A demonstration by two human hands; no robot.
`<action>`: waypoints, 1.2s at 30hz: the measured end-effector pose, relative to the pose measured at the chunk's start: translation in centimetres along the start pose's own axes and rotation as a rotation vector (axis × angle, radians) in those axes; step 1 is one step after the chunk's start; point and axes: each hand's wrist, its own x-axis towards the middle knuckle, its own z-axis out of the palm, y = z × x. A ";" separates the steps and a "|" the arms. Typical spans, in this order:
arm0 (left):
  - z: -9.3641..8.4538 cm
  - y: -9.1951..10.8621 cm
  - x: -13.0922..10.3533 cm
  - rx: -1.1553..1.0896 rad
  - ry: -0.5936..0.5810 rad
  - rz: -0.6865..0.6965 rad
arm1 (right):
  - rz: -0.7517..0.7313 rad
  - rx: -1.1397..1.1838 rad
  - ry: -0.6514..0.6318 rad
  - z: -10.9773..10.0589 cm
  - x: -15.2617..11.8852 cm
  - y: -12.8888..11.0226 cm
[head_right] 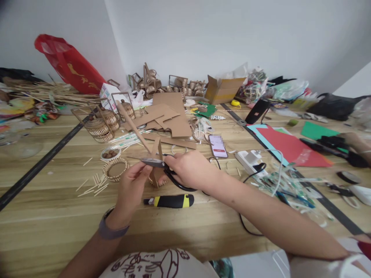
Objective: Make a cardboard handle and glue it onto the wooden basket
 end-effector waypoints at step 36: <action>0.4 -0.8 -0.3 -0.029 0.098 0.023 | 0.056 0.056 -0.001 -1.9 -1.4 0.6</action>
